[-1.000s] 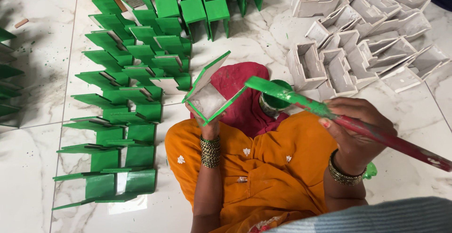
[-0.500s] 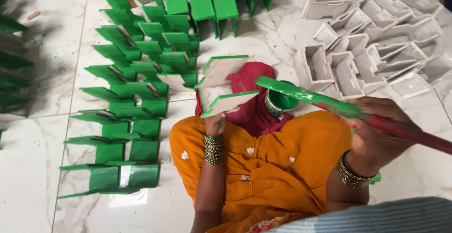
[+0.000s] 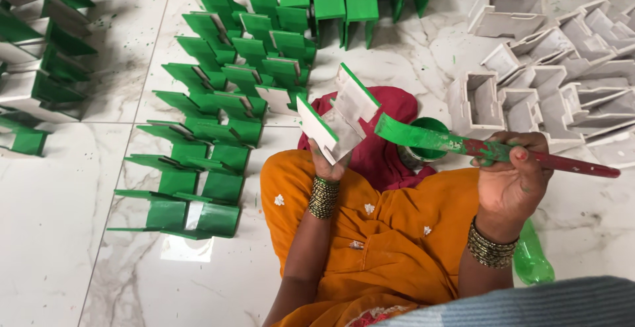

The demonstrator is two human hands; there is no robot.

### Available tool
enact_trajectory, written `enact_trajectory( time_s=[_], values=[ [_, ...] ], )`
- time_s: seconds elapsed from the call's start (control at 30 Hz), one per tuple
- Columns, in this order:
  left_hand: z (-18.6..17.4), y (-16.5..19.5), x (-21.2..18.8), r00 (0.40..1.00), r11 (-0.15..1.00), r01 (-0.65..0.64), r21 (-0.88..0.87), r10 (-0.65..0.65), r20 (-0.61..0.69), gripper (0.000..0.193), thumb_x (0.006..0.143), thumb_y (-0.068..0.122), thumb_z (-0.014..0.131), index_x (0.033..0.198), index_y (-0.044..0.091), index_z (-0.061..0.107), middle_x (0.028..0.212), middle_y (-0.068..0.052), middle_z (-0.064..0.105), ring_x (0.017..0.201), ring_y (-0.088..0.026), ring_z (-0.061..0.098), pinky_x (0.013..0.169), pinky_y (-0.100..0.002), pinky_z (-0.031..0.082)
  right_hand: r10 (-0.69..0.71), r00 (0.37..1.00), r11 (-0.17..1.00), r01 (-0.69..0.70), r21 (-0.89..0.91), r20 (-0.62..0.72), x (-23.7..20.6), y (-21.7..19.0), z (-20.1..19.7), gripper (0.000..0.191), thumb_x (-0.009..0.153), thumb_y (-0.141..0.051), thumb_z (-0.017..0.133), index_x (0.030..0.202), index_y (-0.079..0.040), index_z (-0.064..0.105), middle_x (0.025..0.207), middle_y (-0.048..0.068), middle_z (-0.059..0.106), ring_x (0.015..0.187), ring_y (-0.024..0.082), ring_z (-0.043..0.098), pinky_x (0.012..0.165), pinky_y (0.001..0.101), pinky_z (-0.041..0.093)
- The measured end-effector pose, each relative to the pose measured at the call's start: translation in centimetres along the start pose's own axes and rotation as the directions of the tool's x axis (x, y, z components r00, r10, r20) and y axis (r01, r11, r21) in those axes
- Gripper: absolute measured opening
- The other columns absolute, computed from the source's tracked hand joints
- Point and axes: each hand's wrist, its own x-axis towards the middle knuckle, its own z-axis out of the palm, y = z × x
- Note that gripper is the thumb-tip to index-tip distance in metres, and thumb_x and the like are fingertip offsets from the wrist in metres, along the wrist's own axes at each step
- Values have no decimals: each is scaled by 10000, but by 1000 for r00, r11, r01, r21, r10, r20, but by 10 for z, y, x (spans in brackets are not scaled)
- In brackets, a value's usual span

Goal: The person sits on the floor and paints small white foam pieces green using a brush, dipping the brush into a green paint container and coating the edges and surfaces of each piece one at a time, placing finished green pieces in a pile beside them.

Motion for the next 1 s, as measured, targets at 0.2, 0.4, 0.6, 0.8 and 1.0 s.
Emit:
enact_trajectory(
  time_s=[0.2,0.4,0.6,0.8,1.0],
  values=[
    [15,2,1,993,1000,-16,-10,15,-118,851,882,736,636,1466,135,485,1405,-77,590,1294,-309,570,1093,-530,474,103,993,993,-106,49,59,-12,8,16,262,1012,-67,741,1231,7,617,1187,207,656,1083,296,707,833,449,628],
    [6,0,1,991,998,-40,42,45,-130,870,846,740,651,1463,153,473,1399,-77,584,1289,-312,570,1082,-548,485,64,993,990,-52,-128,95,-41,20,62,341,917,-1,780,1218,37,624,1208,206,659,927,262,696,891,433,618],
    [2,0,-1,991,997,-24,69,33,-128,866,843,737,663,1463,165,468,1379,-68,598,1263,-299,587,1058,-536,495,-268,942,813,334,-478,203,-46,30,93,274,960,-62,798,1144,35,620,1085,192,702,905,222,690,855,314,588],
    [6,-1,-2,999,998,-19,66,21,-43,837,881,710,659,1475,146,484,1356,-63,616,1243,-281,611,1059,-511,511,-214,935,665,351,-659,281,-57,34,112,291,923,-24,790,1145,31,610,1170,215,675,928,189,687,819,266,599],
    [5,-3,-1,998,999,1,36,1,-64,798,897,712,659,1423,129,515,1309,-60,632,1224,-285,614,1057,-521,509,-199,893,537,443,-718,403,-45,39,135,313,861,17,821,1112,31,635,1122,202,712,964,201,735,845,307,638]
  ],
)
